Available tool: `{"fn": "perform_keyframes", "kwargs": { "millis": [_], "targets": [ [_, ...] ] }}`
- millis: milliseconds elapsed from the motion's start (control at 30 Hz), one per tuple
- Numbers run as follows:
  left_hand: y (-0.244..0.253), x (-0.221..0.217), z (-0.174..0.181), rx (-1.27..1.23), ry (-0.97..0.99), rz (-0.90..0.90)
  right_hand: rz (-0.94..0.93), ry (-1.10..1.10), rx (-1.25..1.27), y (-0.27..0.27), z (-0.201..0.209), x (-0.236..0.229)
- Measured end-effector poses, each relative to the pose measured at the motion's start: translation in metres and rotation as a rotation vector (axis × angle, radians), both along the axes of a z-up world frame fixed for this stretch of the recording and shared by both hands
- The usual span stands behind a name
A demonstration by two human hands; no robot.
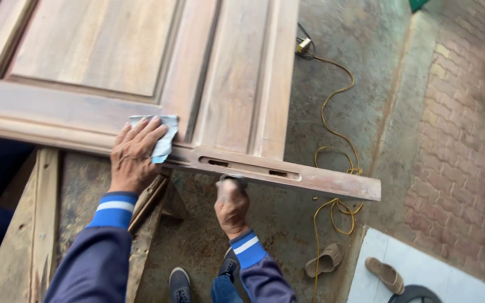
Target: Sanding the edges and surface of a wooden door using sandpaper.
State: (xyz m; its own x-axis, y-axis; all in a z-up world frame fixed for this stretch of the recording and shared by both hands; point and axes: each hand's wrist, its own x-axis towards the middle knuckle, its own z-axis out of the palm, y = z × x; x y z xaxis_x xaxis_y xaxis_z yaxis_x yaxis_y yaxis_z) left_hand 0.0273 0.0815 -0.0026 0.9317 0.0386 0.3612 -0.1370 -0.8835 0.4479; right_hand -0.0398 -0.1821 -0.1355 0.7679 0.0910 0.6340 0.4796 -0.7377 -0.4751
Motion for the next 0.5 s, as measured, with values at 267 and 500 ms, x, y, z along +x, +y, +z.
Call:
{"fn": "perform_keyframes", "kwargs": {
  "millis": [267, 500],
  "targets": [
    [0.000, 0.002, -0.003, -0.031, -0.011, 0.043, 0.890, -0.331, -1.157, -0.076, 0.137, 0.047],
    [-0.010, 0.003, -0.008, -0.074, -0.081, 0.106, 1.072, -0.267, -1.908, -0.213, 0.188, 0.078]
  ]
}}
